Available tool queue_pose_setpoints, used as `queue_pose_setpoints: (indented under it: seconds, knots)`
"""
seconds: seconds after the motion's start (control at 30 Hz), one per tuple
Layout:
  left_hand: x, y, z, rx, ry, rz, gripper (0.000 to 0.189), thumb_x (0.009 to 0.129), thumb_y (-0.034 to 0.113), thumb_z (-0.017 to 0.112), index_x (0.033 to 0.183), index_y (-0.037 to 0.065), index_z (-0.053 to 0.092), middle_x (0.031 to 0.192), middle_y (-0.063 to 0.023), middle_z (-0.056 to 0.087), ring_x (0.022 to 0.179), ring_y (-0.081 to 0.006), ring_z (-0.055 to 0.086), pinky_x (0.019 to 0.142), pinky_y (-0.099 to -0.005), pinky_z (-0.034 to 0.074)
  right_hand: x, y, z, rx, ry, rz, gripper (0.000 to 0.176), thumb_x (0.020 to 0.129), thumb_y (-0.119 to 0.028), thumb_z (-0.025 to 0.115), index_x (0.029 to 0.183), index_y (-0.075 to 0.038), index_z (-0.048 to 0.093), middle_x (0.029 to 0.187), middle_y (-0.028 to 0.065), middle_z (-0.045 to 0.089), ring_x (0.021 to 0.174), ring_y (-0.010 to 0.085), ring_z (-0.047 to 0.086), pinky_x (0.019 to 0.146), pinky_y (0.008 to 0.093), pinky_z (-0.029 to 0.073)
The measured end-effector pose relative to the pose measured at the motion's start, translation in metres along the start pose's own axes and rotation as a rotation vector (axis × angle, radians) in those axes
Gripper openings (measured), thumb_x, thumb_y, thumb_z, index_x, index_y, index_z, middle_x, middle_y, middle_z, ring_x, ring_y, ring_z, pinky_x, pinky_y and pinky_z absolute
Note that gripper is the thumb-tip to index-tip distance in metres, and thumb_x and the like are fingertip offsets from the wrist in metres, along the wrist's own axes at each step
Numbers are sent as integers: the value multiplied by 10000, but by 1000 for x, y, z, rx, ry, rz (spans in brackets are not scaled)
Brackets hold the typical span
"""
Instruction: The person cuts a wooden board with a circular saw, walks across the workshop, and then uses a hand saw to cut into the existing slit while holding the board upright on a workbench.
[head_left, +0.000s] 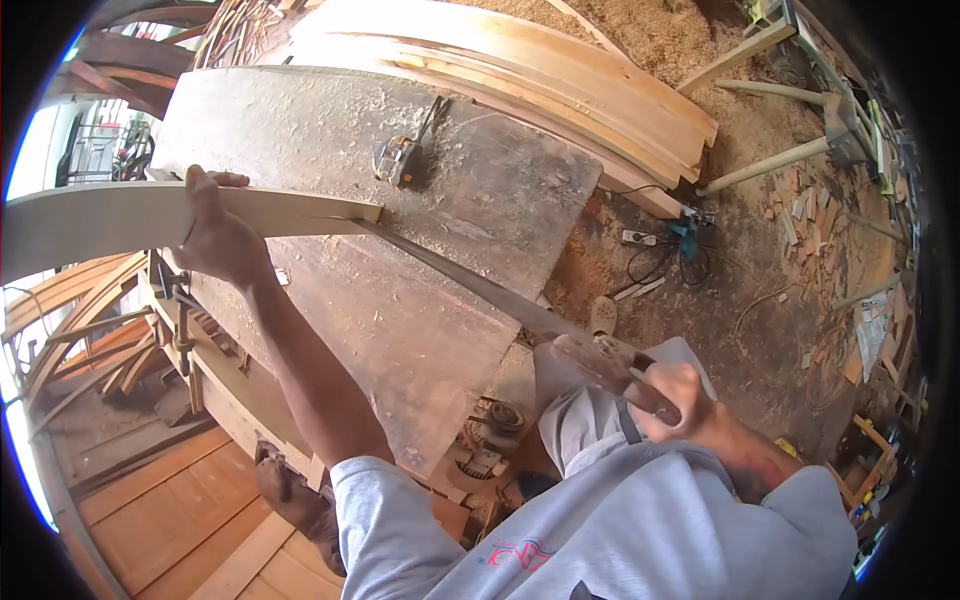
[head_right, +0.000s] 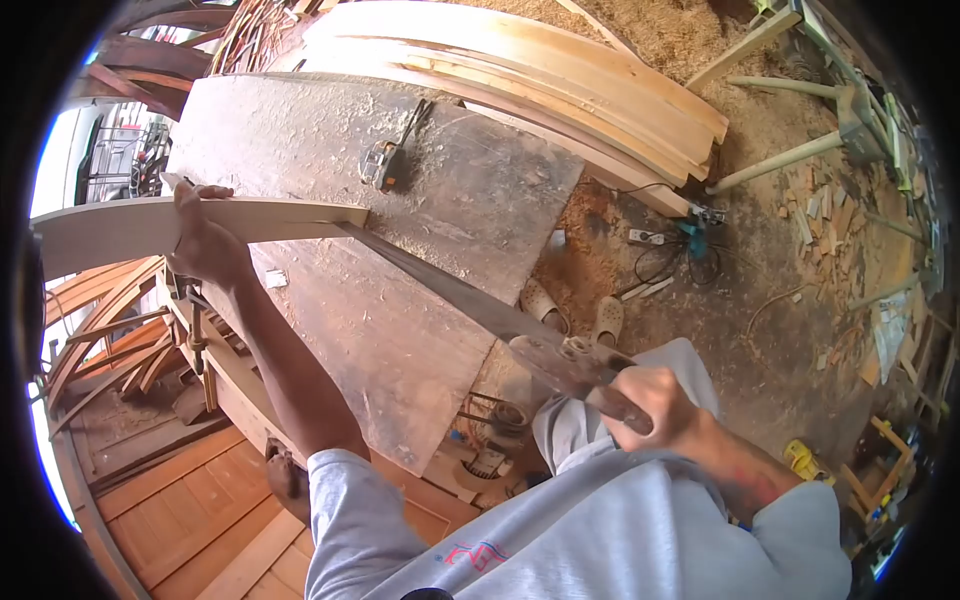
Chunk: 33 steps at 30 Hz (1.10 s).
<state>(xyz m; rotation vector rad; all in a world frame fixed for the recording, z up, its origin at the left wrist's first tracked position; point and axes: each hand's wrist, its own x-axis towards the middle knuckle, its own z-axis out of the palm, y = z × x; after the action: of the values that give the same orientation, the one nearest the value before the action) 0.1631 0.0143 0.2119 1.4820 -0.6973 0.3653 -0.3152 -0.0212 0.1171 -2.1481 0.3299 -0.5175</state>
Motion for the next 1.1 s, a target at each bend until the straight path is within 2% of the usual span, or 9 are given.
queue_pose_setpoints:
  seconds: [0.17,0.27,0.4,0.53,0.7,0.73,0.83,0.97,1.1]
  knots:
    - [-9,4,-1,30,29,-39,197,891,56,646,941,-130,684,652,-150,675,517,-184,627,492,-304,521,122,57,117,205,106,-28,285,693,-42,733,951,-6,620,749,177,626,617,353,633,554,417,502]
    - [-14,7,5,47,9,-23,201,897,73,656,866,-122,691,632,-143,672,512,-172,624,484,-291,510,194,38,143,236,-100,220,312,699,-104,740,963,-6,606,747,209,636,686,365,667,599,430,517]
    - [-14,15,6,63,42,-2,231,907,85,651,776,-99,699,616,-131,672,487,-163,606,478,-287,496,83,56,94,314,0,47,158,797,-71,720,913,-11,630,665,160,633,578,308,660,536,408,496]
    - [-10,8,1,79,12,-11,199,915,74,632,844,-97,704,632,-131,674,493,-172,612,481,-289,507,-27,10,21,253,-67,183,109,788,-53,742,872,-36,676,638,111,608,502,248,624,472,357,469]
    - [-8,4,1,11,19,-65,192,922,70,622,909,-111,684,651,-153,669,521,-185,627,492,-300,524,56,21,58,304,11,-4,270,726,-2,703,991,-15,653,711,167,635,531,312,632,497,390,507]
    - [-8,4,2,-23,27,-82,195,924,73,623,909,-114,677,650,-157,666,525,-191,629,498,-306,527,81,45,83,452,-181,142,240,719,-19,682,949,-19,614,732,192,641,570,321,642,517,390,503]
    - [-9,7,3,-24,-3,-77,211,930,88,629,919,-119,663,651,-167,664,528,-198,630,502,-309,529,164,50,139,397,-51,96,183,717,-62,674,853,-15,561,651,203,611,600,367,634,562,425,507]
    - [-5,-2,-2,-26,28,-44,192,932,75,632,929,-113,671,668,-173,674,537,-203,640,502,-304,537,90,39,108,449,-22,105,141,762,-52,668,820,-24,542,606,174,575,523,343,610,502,410,482]
    - [2,-17,-9,-79,-32,-21,147,911,10,644,962,-120,691,694,-151,695,590,-216,682,551,-318,575,-43,3,9,54,-47,3,143,724,-16,705,859,-19,659,588,108,542,498,281,605,468,411,472]
